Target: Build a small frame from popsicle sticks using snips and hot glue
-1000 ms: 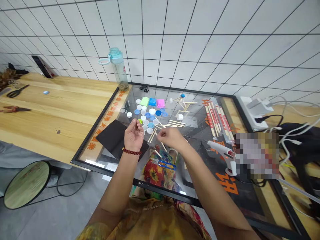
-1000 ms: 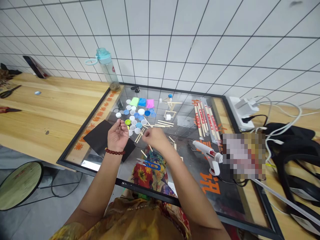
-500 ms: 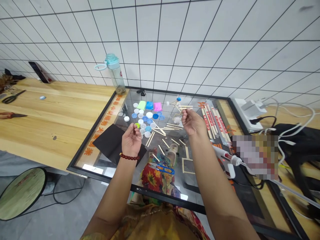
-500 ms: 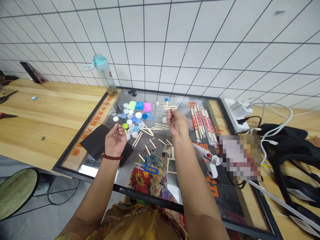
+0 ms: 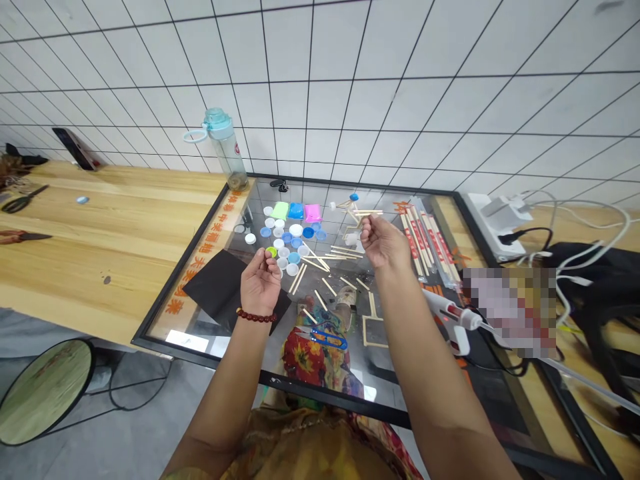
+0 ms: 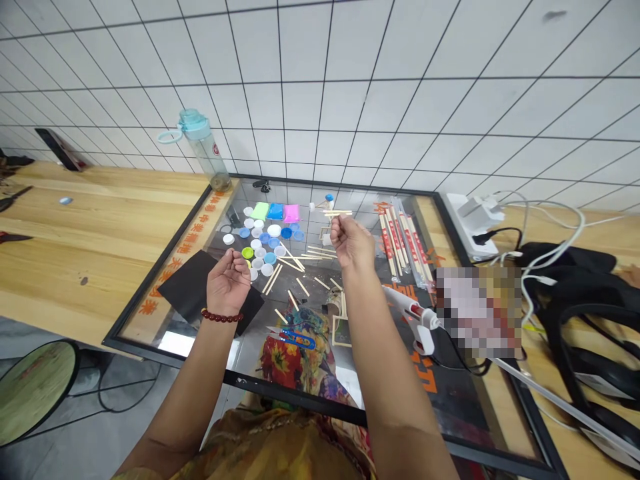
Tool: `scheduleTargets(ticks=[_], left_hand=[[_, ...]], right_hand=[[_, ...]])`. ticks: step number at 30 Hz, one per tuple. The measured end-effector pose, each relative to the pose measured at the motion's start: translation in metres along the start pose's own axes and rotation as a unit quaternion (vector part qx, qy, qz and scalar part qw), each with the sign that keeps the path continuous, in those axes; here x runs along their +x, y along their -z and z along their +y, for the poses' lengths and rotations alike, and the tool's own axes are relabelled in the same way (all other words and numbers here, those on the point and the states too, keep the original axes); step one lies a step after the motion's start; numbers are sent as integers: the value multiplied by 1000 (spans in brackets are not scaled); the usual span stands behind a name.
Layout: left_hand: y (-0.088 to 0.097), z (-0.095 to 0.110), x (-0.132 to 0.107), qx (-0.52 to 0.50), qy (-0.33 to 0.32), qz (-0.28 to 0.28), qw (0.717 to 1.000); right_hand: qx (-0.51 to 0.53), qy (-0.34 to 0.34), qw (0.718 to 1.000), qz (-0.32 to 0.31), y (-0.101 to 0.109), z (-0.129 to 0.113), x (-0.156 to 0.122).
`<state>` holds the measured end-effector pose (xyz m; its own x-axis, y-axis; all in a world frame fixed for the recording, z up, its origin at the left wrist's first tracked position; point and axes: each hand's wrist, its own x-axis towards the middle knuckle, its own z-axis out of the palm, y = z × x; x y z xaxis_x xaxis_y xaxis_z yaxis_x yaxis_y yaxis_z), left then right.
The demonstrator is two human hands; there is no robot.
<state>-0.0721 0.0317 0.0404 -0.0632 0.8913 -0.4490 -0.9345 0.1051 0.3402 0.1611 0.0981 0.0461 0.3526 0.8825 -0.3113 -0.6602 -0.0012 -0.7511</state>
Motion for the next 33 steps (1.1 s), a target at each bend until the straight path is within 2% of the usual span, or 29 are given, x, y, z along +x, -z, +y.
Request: scheduleTargets(ticks=[12, 16, 19, 21, 24, 26, 29, 33], left_hand=[[2, 0, 1, 7, -7, -3, 1000], [0, -7, -4, 87, -56, -34, 994], [0, -19, -11, 194, -149, -95, 965], [1, -30, -16, 259, -210, -112, 936], [4, -42, -21, 356, -270, -132, 885], [5, -45, -25, 401, -308, -147, 850], [3, -45, -29, 430, -334, -164, 823], [0, -44, -33, 449, -323, -186, 812]], right_hand=[[-10, 6, 1000, -4, -1, 3, 2], [-13, 11, 1000, -8, -1, 0, 2], [-25, 20, 999, -6, -1, -2, -9], [-45, 40, 998, -21, 0, 1, -27], [-113, 75, 983, -122, 6, 11, -64], [-162, 101, 968, -161, 12, 21, -88], [-210, 144, 951, -176, 18, 34, -110], [-198, 172, 951, -166, 18, 42, -115]])
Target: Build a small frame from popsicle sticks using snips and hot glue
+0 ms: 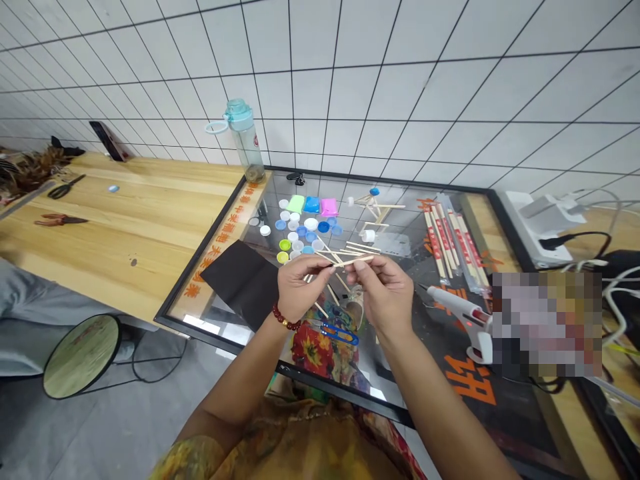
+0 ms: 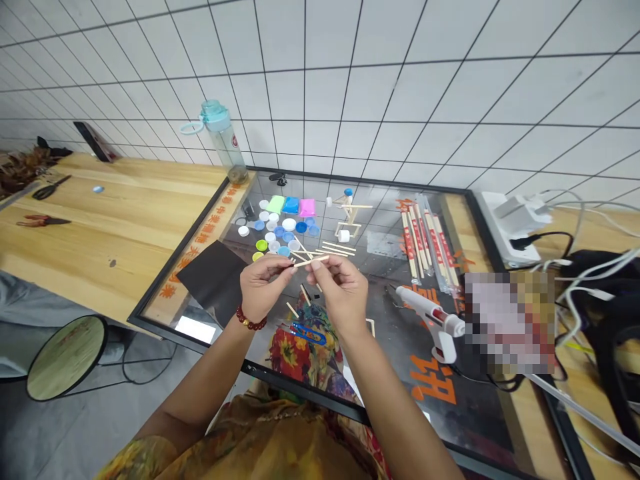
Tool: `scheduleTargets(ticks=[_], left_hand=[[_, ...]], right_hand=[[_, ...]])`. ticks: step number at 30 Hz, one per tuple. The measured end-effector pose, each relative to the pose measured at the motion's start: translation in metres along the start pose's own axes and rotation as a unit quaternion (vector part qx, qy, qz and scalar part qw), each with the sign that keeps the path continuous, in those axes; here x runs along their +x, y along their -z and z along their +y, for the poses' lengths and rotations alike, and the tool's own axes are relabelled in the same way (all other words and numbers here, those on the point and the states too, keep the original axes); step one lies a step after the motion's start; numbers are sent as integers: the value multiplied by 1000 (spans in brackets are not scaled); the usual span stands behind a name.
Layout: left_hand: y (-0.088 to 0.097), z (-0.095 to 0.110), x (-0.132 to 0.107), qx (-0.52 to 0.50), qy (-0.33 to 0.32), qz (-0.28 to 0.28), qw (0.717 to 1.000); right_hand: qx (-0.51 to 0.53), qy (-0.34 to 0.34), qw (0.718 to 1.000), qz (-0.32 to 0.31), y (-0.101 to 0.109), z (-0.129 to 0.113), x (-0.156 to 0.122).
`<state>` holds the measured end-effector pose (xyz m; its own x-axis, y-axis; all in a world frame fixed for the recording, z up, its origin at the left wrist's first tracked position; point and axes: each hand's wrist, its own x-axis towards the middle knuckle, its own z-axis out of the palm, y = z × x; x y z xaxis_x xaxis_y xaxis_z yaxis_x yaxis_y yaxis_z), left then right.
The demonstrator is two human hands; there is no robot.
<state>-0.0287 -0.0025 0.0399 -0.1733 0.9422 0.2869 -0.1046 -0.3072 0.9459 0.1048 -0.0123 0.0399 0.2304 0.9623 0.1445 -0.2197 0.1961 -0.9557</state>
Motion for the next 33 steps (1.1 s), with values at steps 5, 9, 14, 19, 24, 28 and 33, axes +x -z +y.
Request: scheduleTargets(ticks=[5, 9, 14, 19, 24, 28, 33], left_hand=[[0, -2, -2, 6, -6, -34, 999], [0, -7, -4, 6, -20, -46, 999], [-1, -11, -4, -26, 12, -42, 999], [-1, -14, -4, -62, 56, -43, 996], [-1, -19, -3, -87, 60, -72, 992], [0, -22, -2, -98, 72, -93, 988], [-2, -23, -4, -98, 126, -104, 982]], right_hand=[[32, 4, 999, 6, 0, 1, 2], [48, 7, 999, 0, 2, 1, 0], [38, 4, 999, 11, 5, 2, -4], [31, 5, 999, 9, 7, 3, -6], [39, 6, 999, 12, 8, 8, -5], [58, 1, 998, 9, 11, 12, -5], [58, -5, 998, -5, 20, 10, -8]])
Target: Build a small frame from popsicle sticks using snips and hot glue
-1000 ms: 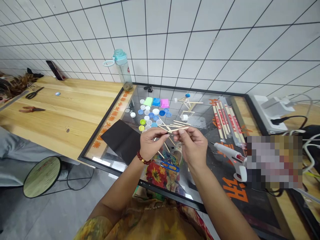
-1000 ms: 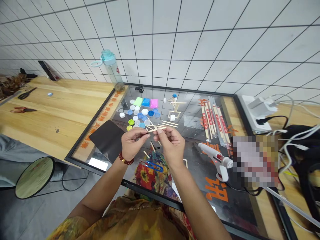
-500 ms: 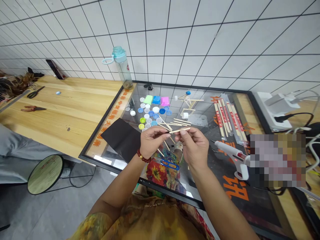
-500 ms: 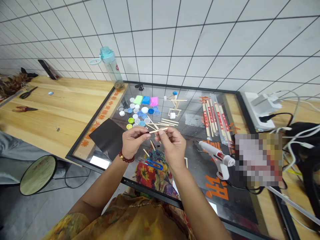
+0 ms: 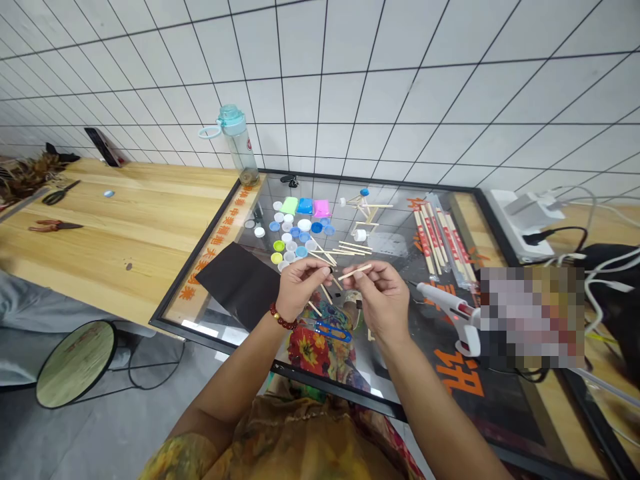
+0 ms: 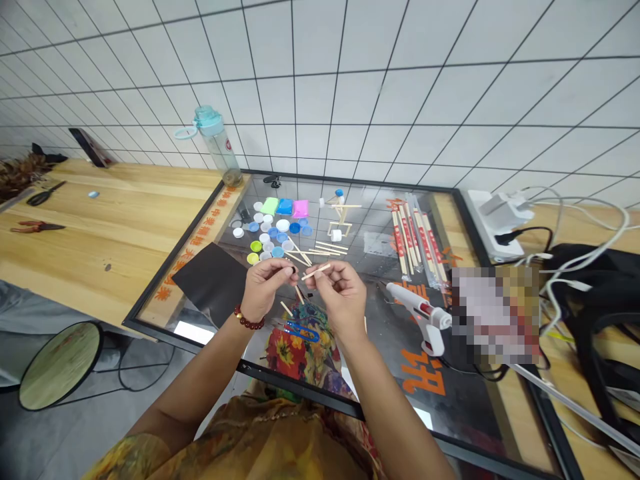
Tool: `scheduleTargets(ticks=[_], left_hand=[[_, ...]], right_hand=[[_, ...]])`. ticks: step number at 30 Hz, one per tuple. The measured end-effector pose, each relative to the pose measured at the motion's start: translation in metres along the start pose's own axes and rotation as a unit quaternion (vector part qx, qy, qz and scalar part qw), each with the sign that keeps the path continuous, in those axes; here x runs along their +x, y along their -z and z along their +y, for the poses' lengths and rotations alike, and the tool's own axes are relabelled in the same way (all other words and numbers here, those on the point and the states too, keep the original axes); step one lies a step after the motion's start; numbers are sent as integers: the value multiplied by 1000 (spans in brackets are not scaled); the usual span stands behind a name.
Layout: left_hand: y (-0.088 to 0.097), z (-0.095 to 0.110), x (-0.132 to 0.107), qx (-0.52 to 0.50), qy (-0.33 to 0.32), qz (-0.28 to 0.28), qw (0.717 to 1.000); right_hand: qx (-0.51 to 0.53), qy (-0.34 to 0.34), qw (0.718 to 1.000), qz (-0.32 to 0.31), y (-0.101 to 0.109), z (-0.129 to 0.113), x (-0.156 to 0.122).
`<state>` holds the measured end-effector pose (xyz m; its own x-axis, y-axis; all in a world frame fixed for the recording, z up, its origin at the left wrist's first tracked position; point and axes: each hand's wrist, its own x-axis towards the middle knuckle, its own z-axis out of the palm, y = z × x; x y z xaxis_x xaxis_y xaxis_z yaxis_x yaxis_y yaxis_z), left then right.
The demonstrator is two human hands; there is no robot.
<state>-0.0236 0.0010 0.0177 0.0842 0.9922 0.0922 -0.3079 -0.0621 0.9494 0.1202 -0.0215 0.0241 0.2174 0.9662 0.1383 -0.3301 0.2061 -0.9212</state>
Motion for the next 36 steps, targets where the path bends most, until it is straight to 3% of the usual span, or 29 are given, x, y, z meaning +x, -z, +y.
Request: scheduleTargets(ticks=[8, 14, 22, 30, 36], left_hand=[[-8, -5, -3, -31, 95, -27, 995], [-13, -6, -5, 3, 91, -32, 995], [-13, -4, -5, -55, 121, -34, 991], [-13, 0, -4, -108, 195, -52, 973], [-12, -6, -4, -118, 198, -48, 972]], right_hand=[[-6, -12, 999, 42, 14, 2, 1], [6, -22, 999, 47, 14, 2, 0], [-1, -45, 999, 25, 16, 6, -1], [3, -63, 998, 16, 17, 6, -1], [2, -67, 997, 27, 16, 7, 1]])
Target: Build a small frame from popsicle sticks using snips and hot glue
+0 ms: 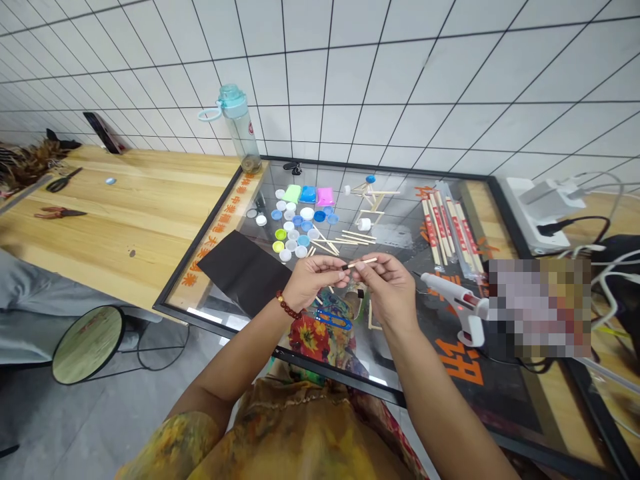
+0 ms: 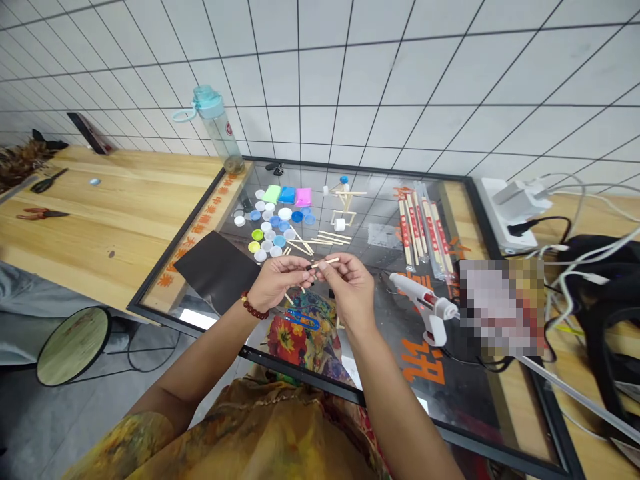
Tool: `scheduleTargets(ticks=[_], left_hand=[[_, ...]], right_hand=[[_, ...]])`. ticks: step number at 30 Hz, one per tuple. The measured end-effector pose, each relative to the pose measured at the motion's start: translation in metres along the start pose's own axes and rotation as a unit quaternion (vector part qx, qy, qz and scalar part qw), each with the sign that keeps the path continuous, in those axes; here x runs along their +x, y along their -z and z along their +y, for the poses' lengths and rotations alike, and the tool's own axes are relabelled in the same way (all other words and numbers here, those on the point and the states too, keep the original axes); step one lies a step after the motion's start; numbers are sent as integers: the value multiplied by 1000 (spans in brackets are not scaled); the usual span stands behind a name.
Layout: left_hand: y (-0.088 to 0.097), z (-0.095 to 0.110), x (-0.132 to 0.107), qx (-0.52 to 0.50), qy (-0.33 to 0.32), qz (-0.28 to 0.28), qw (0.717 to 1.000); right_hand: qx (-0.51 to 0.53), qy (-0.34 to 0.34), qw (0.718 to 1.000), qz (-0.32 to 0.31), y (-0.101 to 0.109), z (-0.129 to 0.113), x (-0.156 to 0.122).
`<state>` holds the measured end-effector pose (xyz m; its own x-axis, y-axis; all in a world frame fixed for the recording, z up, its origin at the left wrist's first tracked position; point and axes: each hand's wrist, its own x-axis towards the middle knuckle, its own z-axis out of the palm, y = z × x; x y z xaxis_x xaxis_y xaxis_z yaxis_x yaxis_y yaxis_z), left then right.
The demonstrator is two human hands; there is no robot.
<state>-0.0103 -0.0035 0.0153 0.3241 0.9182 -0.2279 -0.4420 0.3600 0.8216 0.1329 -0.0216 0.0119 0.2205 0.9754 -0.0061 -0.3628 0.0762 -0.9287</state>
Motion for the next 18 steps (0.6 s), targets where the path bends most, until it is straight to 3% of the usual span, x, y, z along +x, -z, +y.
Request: scheduleTargets(ticks=[13, 18], left_hand=[[-1, 0, 1, -4, 44, 36, 998], [-2, 2, 0, 1, 51, 51, 997]], right_hand=[[-35, 7, 999, 15, -1, 1, 1], [-83, 23, 996, -8, 4, 2, 2]])
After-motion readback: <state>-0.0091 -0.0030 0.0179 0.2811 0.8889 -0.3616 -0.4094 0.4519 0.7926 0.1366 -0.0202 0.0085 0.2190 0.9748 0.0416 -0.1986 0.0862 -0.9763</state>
